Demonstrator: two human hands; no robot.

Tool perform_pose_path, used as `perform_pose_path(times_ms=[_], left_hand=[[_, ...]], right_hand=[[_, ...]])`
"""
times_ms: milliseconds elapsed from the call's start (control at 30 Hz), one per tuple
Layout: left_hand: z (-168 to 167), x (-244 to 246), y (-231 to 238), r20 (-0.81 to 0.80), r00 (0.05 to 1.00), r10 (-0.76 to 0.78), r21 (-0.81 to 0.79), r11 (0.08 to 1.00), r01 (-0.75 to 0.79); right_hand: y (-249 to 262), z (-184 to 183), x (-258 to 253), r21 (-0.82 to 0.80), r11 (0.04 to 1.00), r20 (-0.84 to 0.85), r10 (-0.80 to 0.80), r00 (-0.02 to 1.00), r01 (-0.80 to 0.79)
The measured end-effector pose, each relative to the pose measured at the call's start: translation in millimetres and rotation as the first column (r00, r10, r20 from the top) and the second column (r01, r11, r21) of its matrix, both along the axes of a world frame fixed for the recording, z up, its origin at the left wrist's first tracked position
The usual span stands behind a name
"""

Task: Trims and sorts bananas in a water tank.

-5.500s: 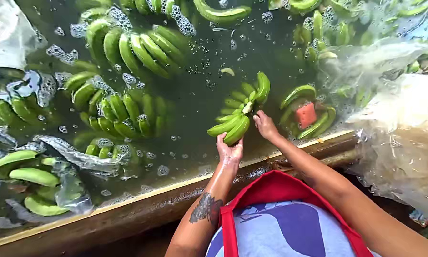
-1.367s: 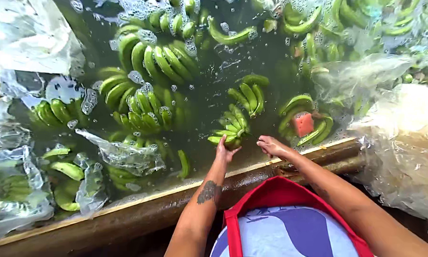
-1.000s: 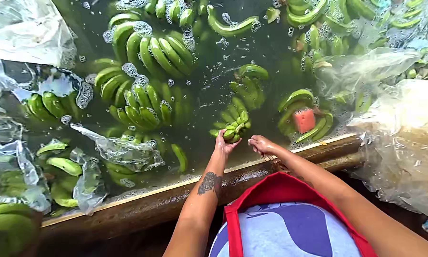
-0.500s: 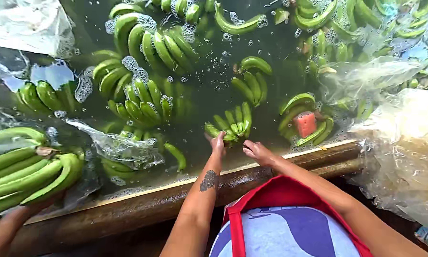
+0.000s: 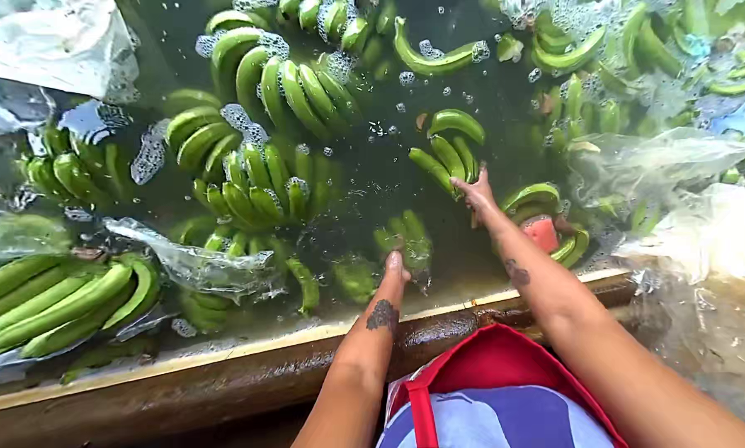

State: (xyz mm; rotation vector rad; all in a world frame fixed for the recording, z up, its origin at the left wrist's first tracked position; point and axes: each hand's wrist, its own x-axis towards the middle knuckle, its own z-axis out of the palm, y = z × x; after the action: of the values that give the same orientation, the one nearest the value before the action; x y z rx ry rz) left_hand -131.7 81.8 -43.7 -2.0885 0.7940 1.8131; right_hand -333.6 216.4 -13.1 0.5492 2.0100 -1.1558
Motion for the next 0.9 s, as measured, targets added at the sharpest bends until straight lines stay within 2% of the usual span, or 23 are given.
perform_pose_path(times_ms=[33,100,167,200,300,367,467,533,600,667,700,733,800,833,867,900], left_hand=[[-4.1,-2.7,-4.5,-0.008,1.0,0.027,0.066,0.997,-0.027],[-3.9,-14.9,-16.1,-0.088,0.996,0.011,0.093,0.996,-0.003],[3.7,-23.1,-28.8,-0.254,0.967,-0.022,0.052,0.998,0.036],[11.0,-24.0,-35.3,-0.363,0.931,-0.033,0.007,0.999,0.038],[43.1,-27.4,-46.2,-0.543,0.836,-0.077,-0.161,0.987,-0.014],[66.1,-27.8,-44.5,-0.591,0.804,-0.066,-0.247,0.964,-0.103],[104.4,-21.5,-32.9,-0.609,0.792,0.046,-0.253,0.935,-0.249],[129.5,-9.9,-21.5,-0.605,0.788,0.114,-0.226,0.924,-0.307],[165.8,7.2,-8.0,-0.595,0.785,0.17,-0.184,0.922,-0.339],[209.6,32.5,-4.9,-0.605,0.761,0.233,-0.1,0.927,-0.363],[230.2,54.2,-6.7,-0.662,0.714,0.228,-0.045,0.939,-0.342],[234.9,79.9,-7.2,-0.748,0.634,0.197,-0.029,0.944,-0.327],[244.3,129.7,-10.5,-0.848,0.52,0.103,-0.062,0.955,-0.289],[264.8,152.6,-16.3,-0.849,0.529,-0.007,-0.149,0.963,-0.227],[302.3,173.9,-20.5,-0.791,0.601,-0.118,-0.262,0.952,-0.157],[359.3,193.7,-18.6,-0.67,0.726,-0.153,-0.323,0.941,-0.1]], right_hand=[[-7.0,-13.4,3.8,-0.032,0.997,0.023,-0.075,0.997,0.075],[-10.4,-32.4,8.1,-0.117,0.979,0.071,-0.157,0.985,0.165],[-5.7,-27.6,8.2,-0.276,0.936,0.156,-0.182,0.971,0.22],[1.4,-17.2,10.5,-0.362,0.91,0.198,-0.14,0.97,0.205],[25.2,45.1,26.9,-0.543,0.837,0.18,0.036,0.983,0.069],[32.3,97.7,39.9,-0.576,0.818,0.093,0.074,0.993,-0.007],[28.4,165.7,64.2,-0.633,0.772,-0.03,0.051,0.998,-0.059],[22.6,204.0,87.7,-0.681,0.722,-0.071,0.096,0.993,-0.119],[14.4,233.1,118.6,-0.633,0.751,-0.095,0.166,0.982,-0.188],[-1.6,246.3,154.7,-0.471,0.823,-0.161,0.274,0.948,-0.318],[-10.6,247.3,174.6,-0.378,0.839,-0.212,0.334,0.919,-0.392],[-19.8,246.2,196.3,-0.323,0.839,-0.265,0.365,0.893,-0.439],[-34.0,245.0,239.1,-0.304,0.82,-0.382,0.362,0.85,-0.486],[-40.1,245.7,257.8,-0.289,0.803,-0.433,0.376,0.819,-0.522],[-45.4,248.5,276.1,-0.27,0.776,-0.462,0.415,0.784,-0.57],[-49.4,251.2,294.7,-0.25,0.744,-0.473,0.464,0.749,-0.62]])
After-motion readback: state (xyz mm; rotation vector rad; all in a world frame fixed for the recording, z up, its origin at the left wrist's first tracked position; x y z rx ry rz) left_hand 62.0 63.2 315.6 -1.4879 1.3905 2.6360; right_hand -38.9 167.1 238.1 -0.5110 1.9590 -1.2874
